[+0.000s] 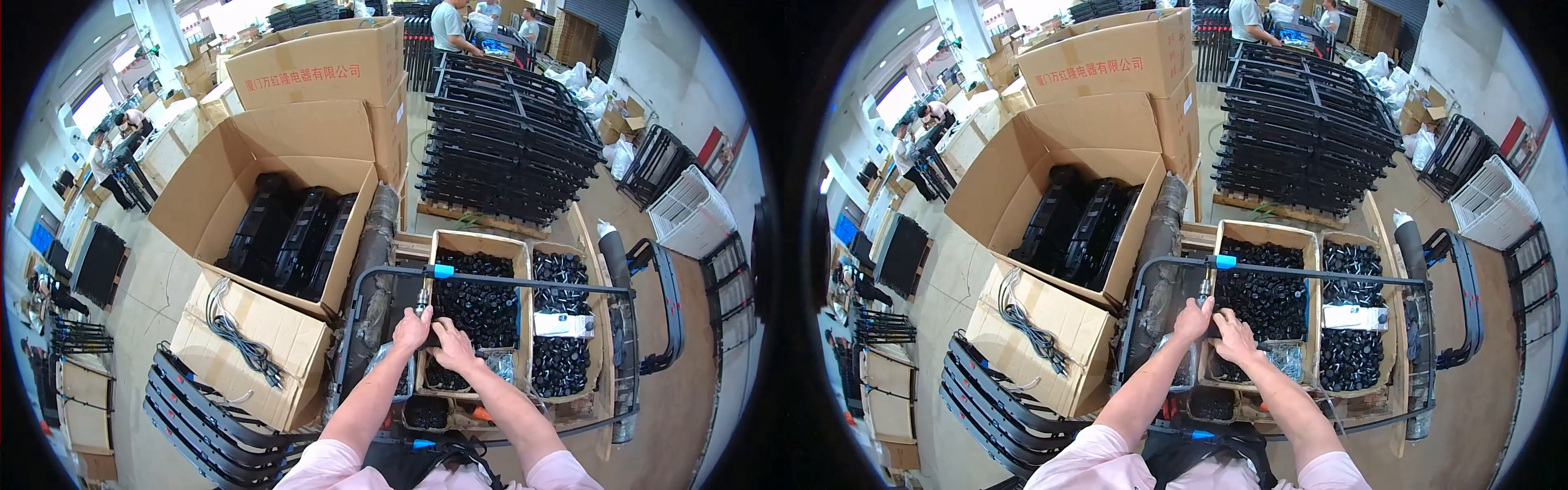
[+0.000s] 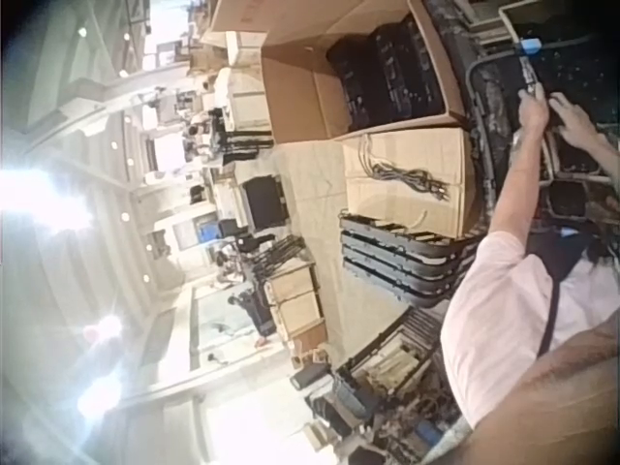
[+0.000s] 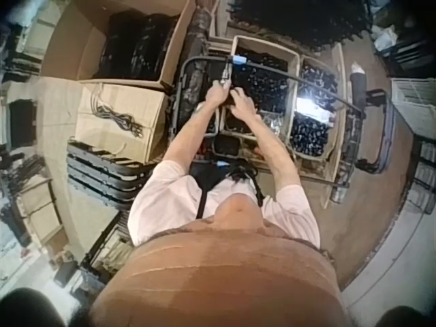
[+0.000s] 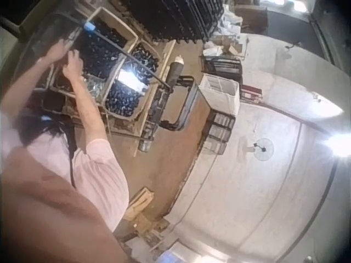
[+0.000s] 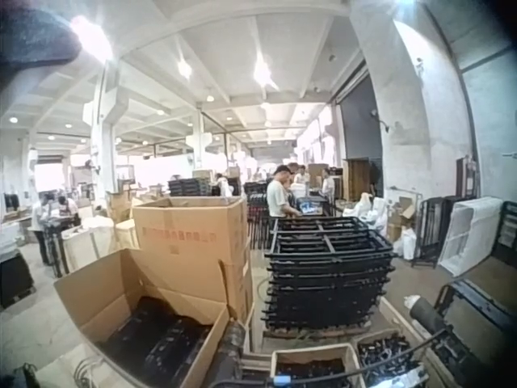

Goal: Assembling the motor housing and electrical components of a treadmill using manual and power tools.

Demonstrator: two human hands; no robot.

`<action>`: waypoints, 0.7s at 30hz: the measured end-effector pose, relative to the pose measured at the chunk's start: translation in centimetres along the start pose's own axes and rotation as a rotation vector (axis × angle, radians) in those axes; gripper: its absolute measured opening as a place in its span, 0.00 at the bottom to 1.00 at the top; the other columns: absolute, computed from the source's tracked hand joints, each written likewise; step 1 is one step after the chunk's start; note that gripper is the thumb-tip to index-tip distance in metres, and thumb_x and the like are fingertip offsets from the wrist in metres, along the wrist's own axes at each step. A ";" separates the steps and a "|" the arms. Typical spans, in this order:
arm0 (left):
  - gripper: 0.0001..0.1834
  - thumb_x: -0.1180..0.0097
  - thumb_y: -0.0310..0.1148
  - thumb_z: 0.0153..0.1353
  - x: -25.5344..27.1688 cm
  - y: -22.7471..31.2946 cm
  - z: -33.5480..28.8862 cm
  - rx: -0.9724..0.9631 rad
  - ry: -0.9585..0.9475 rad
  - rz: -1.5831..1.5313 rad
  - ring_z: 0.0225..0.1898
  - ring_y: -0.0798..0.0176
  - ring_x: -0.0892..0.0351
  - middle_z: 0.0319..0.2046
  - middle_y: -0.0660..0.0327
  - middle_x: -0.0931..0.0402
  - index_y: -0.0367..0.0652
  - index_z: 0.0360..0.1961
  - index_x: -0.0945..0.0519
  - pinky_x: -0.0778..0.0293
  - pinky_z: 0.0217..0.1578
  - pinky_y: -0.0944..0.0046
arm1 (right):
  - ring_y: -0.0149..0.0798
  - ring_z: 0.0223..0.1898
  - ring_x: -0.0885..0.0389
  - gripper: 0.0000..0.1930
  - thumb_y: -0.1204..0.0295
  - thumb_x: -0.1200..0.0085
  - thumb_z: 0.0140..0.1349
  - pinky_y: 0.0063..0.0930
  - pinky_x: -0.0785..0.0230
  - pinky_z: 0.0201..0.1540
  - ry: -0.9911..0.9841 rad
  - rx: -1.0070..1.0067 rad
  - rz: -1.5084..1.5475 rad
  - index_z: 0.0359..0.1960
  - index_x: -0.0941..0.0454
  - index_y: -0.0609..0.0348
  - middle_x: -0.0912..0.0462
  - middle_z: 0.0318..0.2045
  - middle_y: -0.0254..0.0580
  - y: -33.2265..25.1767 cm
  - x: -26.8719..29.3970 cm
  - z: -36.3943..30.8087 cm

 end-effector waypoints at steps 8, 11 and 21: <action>0.44 0.55 0.70 0.69 -0.2 -0.7 -0.2 -0.027 0.012 -0.001 0.56 0.32 0.18 0.49 0.33 0.17 0.32 0.57 0.27 0.25 0.58 0.39 | 0.58 0.60 0.22 0.29 0.64 0.30 0.57 0.54 0.29 0.55 0.000 0.002 -0.001 0.59 0.28 0.56 0.28 0.63 0.51 -0.5 -0.2 -0.7; 0.44 0.54 0.70 0.69 -0.1 -0.8 -0.3 -0.036 0.014 0.017 0.56 0.32 0.18 0.49 0.33 0.17 0.32 0.56 0.26 0.25 0.58 0.39 | 0.59 0.60 0.23 0.32 0.63 0.29 0.57 0.54 0.29 0.56 -0.008 0.001 -0.012 0.61 0.29 0.58 0.28 0.63 0.51 -0.4 -0.4 -0.9; 0.38 0.48 0.65 0.69 0.9 1.1 -3.3 -0.152 0.047 0.064 0.53 0.31 0.17 0.47 0.34 0.16 0.31 0.47 0.19 0.24 0.56 0.39 | 0.62 0.48 0.16 0.36 0.64 0.28 0.52 0.55 0.22 0.52 0.036 -0.029 -0.039 0.62 0.31 0.58 0.22 0.54 0.57 -0.7 1.6 -2.9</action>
Point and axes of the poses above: each hand's wrist, its own z-axis towards the middle knuckle, its own x-axis out of the back of the hand, y = z × x, the point moved 9 cm from there along z, towards the middle knuckle
